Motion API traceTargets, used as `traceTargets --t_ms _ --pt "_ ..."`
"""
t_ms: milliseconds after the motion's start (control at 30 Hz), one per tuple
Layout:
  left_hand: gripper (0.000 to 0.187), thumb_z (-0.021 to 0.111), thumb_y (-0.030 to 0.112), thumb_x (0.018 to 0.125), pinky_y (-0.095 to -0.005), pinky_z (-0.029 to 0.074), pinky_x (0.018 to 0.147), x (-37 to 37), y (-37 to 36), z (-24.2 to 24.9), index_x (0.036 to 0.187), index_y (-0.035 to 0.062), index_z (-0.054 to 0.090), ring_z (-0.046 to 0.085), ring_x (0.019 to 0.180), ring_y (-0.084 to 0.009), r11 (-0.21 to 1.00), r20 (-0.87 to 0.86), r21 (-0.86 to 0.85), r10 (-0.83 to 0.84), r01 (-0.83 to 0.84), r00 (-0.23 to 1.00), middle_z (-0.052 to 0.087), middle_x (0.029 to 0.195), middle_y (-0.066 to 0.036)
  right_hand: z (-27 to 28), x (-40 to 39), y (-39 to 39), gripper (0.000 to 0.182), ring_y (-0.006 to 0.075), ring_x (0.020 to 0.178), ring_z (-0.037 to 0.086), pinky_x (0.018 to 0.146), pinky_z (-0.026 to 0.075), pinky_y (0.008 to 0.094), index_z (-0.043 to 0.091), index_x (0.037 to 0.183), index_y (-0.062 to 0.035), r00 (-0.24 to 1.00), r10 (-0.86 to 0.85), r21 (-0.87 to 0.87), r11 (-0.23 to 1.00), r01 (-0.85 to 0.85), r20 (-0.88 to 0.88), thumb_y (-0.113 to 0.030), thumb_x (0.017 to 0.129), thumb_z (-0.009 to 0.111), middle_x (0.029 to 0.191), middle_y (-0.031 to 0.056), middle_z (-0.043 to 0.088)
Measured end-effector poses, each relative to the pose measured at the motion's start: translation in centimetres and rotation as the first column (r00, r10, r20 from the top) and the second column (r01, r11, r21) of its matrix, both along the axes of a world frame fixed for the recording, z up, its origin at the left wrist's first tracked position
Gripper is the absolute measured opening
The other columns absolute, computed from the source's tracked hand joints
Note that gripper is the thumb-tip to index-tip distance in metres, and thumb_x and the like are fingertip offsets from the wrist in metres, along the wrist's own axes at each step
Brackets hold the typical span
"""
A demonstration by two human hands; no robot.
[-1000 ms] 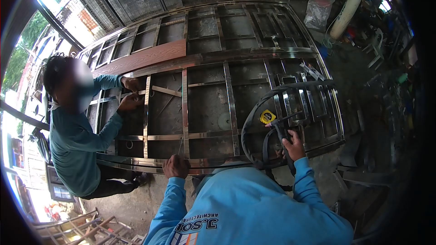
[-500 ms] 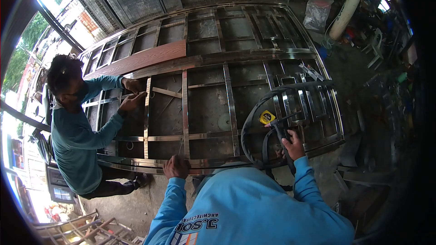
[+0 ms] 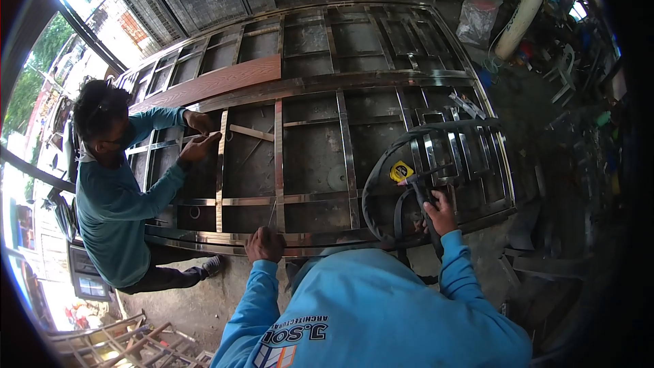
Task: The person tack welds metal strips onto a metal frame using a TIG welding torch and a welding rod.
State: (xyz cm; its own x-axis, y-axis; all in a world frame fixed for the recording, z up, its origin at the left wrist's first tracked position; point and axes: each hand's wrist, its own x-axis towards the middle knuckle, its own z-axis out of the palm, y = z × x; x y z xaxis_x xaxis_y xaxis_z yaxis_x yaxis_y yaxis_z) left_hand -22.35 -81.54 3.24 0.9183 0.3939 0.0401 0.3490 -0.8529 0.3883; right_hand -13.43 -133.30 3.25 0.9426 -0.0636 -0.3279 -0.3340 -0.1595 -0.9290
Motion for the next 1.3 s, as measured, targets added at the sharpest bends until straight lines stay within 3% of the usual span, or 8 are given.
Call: traceTargets --t_ms 400,500,600,733,933,1067,1133,1300 --pt "0.025 0.063 0.036 0.089 -0.0519 0.047 0.088 0.3 -0.2 0.8 0.093 0.0124 0.061 0.064 0.096 -0.0398 0.999 -0.032 -0.026 0.019 -0.020 0.999 0.071 0.094 -0.014 1.8 -0.2 0.2 0.060 0.0167 0.054 0.062 0.045 0.051 0.0326 0.043 0.144 -0.0062 0.995 -0.059 0.051 0.997 0.063 -0.077 -0.027 0.095 0.071 0.095 0.0121 0.066" --pt "0.025 0.062 0.036 0.091 -0.0537 0.050 0.083 1.2 0.5 2.1 0.097 0.0116 0.064 0.066 0.094 -0.0432 0.979 -0.139 -0.180 0.075 -0.100 0.988 0.072 0.094 -0.017 3.1 -0.1 0.4 0.059 0.0172 0.052 0.059 0.043 0.049 0.0327 0.044 0.144 -0.0107 0.995 -0.073 0.031 0.997 0.075 -0.071 -0.028 0.094 0.070 0.088 0.0112 0.067" --pt "0.028 0.061 0.034 0.094 -0.0542 0.053 0.081 1.8 3.5 1.2 0.109 0.0116 0.067 0.067 0.095 -0.0463 0.916 -0.051 -0.394 0.065 -0.079 0.997 0.072 0.096 -0.022 5.4 0.1 1.4 0.062 0.0151 0.052 0.058 0.042 0.048 0.0308 0.038 0.150 -0.0157 0.985 -0.168 0.048 0.984 0.170 -0.037 -0.029 0.097 0.067 0.091 0.0100 0.066" --pt "0.031 0.058 0.031 0.097 -0.0540 0.054 0.083 3.9 7.2 3.0 0.121 0.0125 0.067 0.067 0.097 -0.0476 0.910 -0.052 -0.407 0.057 -0.073 0.997 0.070 0.100 -0.027 11.5 3.0 4.9 0.067 0.0126 0.054 0.057 0.042 0.047 0.0272 0.033 0.155 -0.0181 0.984 -0.129 -0.061 0.989 0.137 0.122 -0.031 0.098 0.066 0.091 0.0084 0.065" --pt "0.032 0.059 0.023 0.098 -0.0522 0.055 0.079 9.0 12.9 4.4 0.127 0.0117 0.064 0.068 0.094 -0.0470 0.897 0.159 -0.443 0.069 0.009 0.985 0.070 0.100 -0.028 19.4 10.8 18.2 0.066 0.0084 0.061 0.055 0.047 0.046 0.0232 0.032 0.156 -0.0135 0.926 -0.015 -0.131 0.989 0.070 0.378 -0.026 0.100 0.065 0.098 0.0071 0.065" --pt "0.031 0.062 0.020 0.098 -0.0494 0.056 0.078 13.6 16.2 4.5 0.128 0.0104 0.063 0.069 0.093 -0.0444 0.868 0.071 -0.493 0.113 -0.063 0.991 0.071 0.102 -0.025 20.9 14.8 29.9 0.064 0.0048 0.065 0.054 0.053 0.044 0.0202 0.032 0.155 -0.0127 0.901 0.151 -0.179 0.980 -0.083 0.406 -0.016 0.100 0.066 0.097 0.0041 0.065" --pt "0.030 0.063 0.020 0.097 -0.0478 0.057 0.078 15.9 17.4 3.8 0.126 0.0098 0.065 0.070 0.093 -0.0429 0.844 0.079 -0.533 0.119 -0.059 0.990 0.072 0.102 -0.024 20.1 16.5 34.7 0.064 0.0056 0.077 0.056 0.067 0.047 0.0215 0.034 0.154 -0.0092 0.874 0.259 -0.243 0.955 -0.168 0.412 -0.013 0.099 0.067 0.102 0.0057 0.066" --pt "0.027 0.066 0.016 0.095 -0.0439 0.057 0.080 19.4 18.6 1.3 0.121 0.0083 0.069 0.071 0.095 -0.0404 0.807 0.183 -0.589 0.192 -0.049 0.964 0.073 0.104 -0.022 15.7 20.2 43.1 0.063 0.0113 0.089 0.062 0.080 0.051 0.0273 0.036 0.152 -0.0050 0.786 0.452 -0.331 0.884 -0.330 0.421 -0.012 0.098 0.069 0.106 0.0094 0.068"
